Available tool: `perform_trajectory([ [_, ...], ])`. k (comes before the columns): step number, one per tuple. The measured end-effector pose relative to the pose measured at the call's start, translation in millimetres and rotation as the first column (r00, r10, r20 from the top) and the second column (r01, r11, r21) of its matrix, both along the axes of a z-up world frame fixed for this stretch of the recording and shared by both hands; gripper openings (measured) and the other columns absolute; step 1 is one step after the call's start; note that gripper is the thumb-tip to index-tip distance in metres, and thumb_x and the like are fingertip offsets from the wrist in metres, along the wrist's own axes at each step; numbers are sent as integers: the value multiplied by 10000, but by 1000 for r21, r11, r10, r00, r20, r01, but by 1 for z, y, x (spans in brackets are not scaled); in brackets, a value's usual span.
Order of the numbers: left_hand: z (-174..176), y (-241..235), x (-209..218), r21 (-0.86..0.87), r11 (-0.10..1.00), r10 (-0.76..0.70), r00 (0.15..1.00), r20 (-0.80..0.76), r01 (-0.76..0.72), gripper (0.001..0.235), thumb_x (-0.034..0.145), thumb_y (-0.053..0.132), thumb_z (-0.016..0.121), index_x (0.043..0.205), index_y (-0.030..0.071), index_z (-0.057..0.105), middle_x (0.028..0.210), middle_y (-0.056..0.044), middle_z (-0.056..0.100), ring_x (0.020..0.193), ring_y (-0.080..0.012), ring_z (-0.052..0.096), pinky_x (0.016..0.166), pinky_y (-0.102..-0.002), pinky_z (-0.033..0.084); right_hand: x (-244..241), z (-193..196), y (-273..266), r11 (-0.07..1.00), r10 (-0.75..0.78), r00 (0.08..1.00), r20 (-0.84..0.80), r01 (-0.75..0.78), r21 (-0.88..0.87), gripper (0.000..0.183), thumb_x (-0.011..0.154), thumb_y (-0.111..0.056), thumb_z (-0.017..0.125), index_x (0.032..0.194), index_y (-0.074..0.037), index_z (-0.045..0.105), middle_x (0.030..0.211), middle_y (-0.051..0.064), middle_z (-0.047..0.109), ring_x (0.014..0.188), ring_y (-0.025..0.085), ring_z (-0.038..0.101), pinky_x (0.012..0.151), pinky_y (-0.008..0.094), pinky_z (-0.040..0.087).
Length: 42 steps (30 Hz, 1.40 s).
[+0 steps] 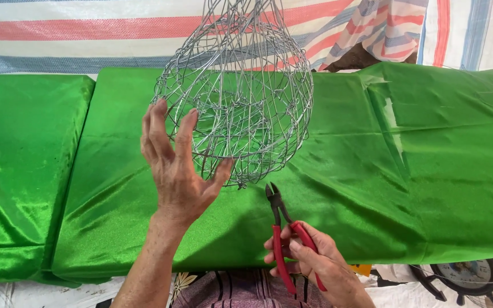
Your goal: Trimming and shaping a wire mesh structure using hand-held wire cutters.
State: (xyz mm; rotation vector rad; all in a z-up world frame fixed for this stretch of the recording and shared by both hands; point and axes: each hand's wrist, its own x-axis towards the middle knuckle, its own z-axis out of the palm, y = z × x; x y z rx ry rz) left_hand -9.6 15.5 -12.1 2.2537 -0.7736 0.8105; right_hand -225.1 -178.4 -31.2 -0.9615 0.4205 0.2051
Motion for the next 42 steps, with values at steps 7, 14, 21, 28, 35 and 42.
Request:
perform_trajectory([
  [7,-7,-16,25,-107,994,18,998,54,-12,518,1014,602,609,1193,117,574,1704,-174,157,1629,-369,224,1354,-682,244,3,3,4,999,-6,1000,5,7,-42,182,967,-121,564,1091,4,610,1133,288,757,929,387,793,775,532,693],
  [14,21,-18,45,-312,947,-64,996,60,80,431,959,422,710,1160,67,574,1680,-165,230,1614,-345,266,1349,-633,311,-7,10,-15,979,102,992,80,-86,-184,213,953,-131,567,1113,-3,627,1132,277,784,939,383,834,806,532,729],
  [21,75,0,70,-403,898,-259,953,-157,177,451,919,356,723,1194,67,513,1530,-180,379,1366,-310,386,1143,-483,368,7,2,-44,931,-129,945,300,219,-291,181,1018,-93,453,1114,-11,584,1212,263,727,1038,379,754,818,538,680],
  [28,88,-6,129,-626,780,-482,647,-590,10,603,667,509,795,1116,163,589,1062,16,648,1029,-132,605,1064,-432,528,88,38,-74,616,-298,777,554,600,-510,178,1108,-23,380,1278,2,428,1233,203,658,1161,311,685,826,396,673],
  [35,101,-14,142,-510,849,-417,413,-809,-141,628,579,536,738,1084,191,598,1229,-22,683,1197,-157,588,1000,-443,456,144,38,-97,592,-237,719,653,639,-490,139,1109,-82,442,1248,-68,446,1234,126,657,1153,261,673,820,390,677],
  [42,69,-3,149,-654,755,-591,386,-708,-42,639,781,354,853,1262,70,541,1038,-109,549,1014,-229,476,837,-400,392,165,30,-86,438,-283,672,684,725,-531,134,1038,-43,574,1166,-84,583,929,54,606,817,128,559,619,260,565],
])
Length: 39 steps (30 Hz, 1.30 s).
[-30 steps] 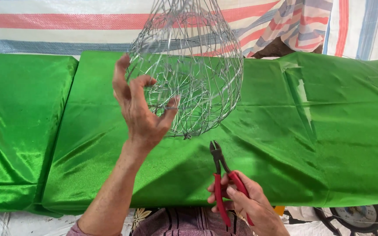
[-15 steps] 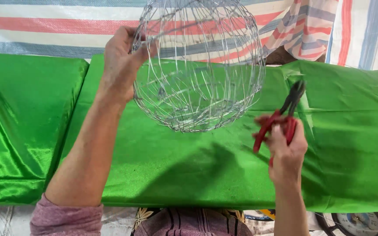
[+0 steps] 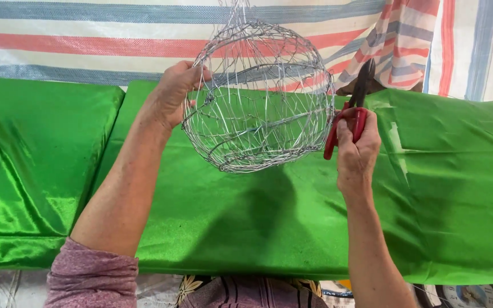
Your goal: Trimming and shaping a wire mesh structure using hand-held wire cutters.
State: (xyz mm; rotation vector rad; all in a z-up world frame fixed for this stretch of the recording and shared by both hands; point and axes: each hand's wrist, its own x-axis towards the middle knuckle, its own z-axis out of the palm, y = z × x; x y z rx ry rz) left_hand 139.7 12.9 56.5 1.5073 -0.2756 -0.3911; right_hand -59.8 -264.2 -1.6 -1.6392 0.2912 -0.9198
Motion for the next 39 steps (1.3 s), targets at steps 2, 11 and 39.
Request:
perform_trajectory([
  [2,6,5,-5,-9,1000,-29,999,22,29,869,809,352,849,1501,29,435,1206,-173,546,1099,-254,473,885,-427,395,1,0,1,999,-26,1000,-9,26,-19,139,1034,-32,587,1162,-85,596,863,50,585,766,132,558,593,271,554],
  [11,33,-32,-68,104,976,-32,347,937,-190,610,1038,501,663,1523,194,459,1620,-130,361,1525,-321,365,1298,-598,331,3,12,8,987,-39,989,-142,16,-161,161,1047,-183,525,1181,-93,527,1001,45,572,805,135,528,626,287,522],
  [39,11,-17,-23,269,789,-181,209,961,-553,587,1024,570,574,1483,206,539,1555,-65,467,1383,-310,451,1089,-530,370,-85,6,115,170,646,703,297,-513,842,302,969,-122,617,1215,41,556,1221,392,645,1031,447,711,786,554,652],
])
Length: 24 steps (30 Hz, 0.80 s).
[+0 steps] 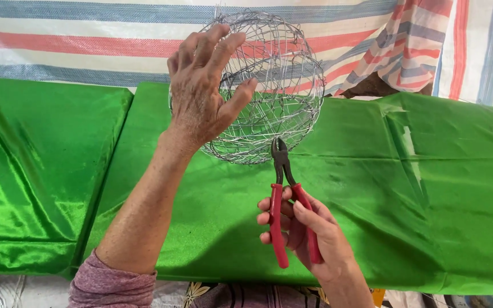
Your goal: Trimming and shaping a wire mesh structure using hand-held wire cutters.
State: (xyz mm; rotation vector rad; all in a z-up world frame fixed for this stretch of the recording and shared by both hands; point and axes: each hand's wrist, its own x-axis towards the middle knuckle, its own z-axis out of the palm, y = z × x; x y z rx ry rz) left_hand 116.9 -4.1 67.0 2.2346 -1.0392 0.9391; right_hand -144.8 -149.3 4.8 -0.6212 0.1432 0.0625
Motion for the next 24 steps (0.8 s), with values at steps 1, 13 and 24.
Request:
perform_trajectory([
  [1,-1,-2,2,-7,1000,0,1000,29,0,580,1028,572,579,1479,209,544,1551,-57,470,1381,-297,457,1101,-524,368,4,0,0,1000,-6,1000,25,5,31,311,972,-140,634,1217,35,556,1220,380,643,1034,431,703,787,540,649],
  [13,10,-7,-12,35,999,-6,999,46,4,526,1004,515,574,1454,242,569,1394,-65,520,1284,-301,443,992,-494,388,9,-14,-14,990,-87,996,-22,89,111,257,971,-139,638,1189,-32,555,1211,312,667,981,351,713,714,468,647],
  [24,19,-27,-36,58,997,-51,989,137,43,467,997,467,630,1389,214,619,1386,-33,539,1270,-319,452,960,-505,389,-6,7,-12,996,-64,993,100,70,-60,242,999,-119,583,1191,28,582,1203,378,649,1019,453,718,790,565,651],
])
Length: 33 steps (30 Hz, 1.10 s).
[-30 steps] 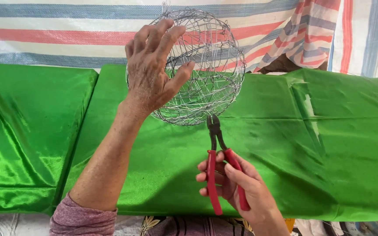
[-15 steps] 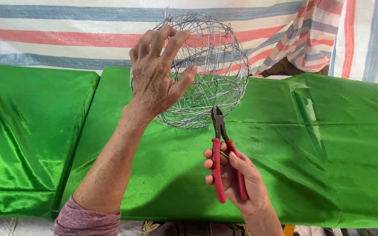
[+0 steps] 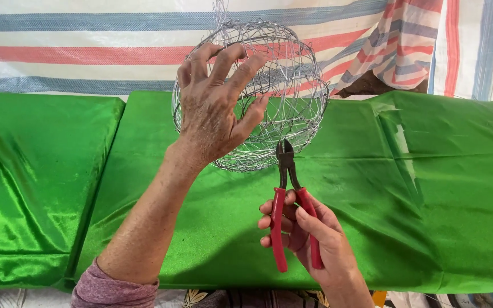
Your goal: Trimming and shaping a wire mesh structure using hand-held wire cutters.
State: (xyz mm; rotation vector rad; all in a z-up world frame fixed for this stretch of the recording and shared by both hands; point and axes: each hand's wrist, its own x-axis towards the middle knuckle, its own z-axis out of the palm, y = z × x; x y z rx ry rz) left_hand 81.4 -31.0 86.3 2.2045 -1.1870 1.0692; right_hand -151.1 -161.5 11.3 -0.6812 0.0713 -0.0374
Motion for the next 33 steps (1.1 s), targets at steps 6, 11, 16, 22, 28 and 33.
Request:
perform_trajectory([
  [6,1,-6,-10,10,999,-32,999,-15,32,393,1026,366,624,1392,221,635,1405,-39,529,1322,-344,431,1039,-548,371,-13,6,-5,1000,-18,1000,-10,18,-10,262,991,-138,601,1190,30,579,1184,387,653,999,458,729,772,572,652],
  [11,0,-10,-15,-1,999,-38,999,10,38,394,1027,347,644,1404,233,637,1407,-41,547,1326,-344,435,1051,-548,369,-19,10,-9,1000,-29,999,28,30,-9,261,1001,-135,596,1195,37,572,1179,391,646,994,453,727,766,570,653],
  [16,2,-14,-19,36,998,-48,999,13,48,428,982,362,652,1378,202,631,1358,-54,539,1306,-331,426,1014,-514,377,-21,16,-8,999,-35,999,17,36,-17,270,996,-140,590,1190,46,566,1161,401,650,972,455,728,736,557,659],
  [22,0,-14,-30,51,997,-61,998,15,60,465,973,361,638,1394,167,616,1355,-78,523,1273,-325,442,968,-498,388,-22,14,-14,999,-49,998,33,49,10,279,984,-137,620,1185,49,571,1160,399,649,961,447,726,736,549,659],
  [28,-5,-10,-33,58,994,-96,994,60,93,493,944,389,673,1391,186,630,1375,-104,519,1279,-335,457,942,-508,382,-33,11,-48,996,-5,1000,6,6,-93,199,983,-64,578,1149,45,576,1132,388,681,934,454,740,711,546,664],
  [33,-13,2,-19,102,986,-138,990,23,135,556,1001,433,577,1494,191,491,1516,-163,419,1371,-333,467,1030,-517,425,-35,24,-73,735,62,991,123,38,-677,190,1001,-63,518,1159,26,577,1239,293,720,1075,383,780,845,471,704],
])
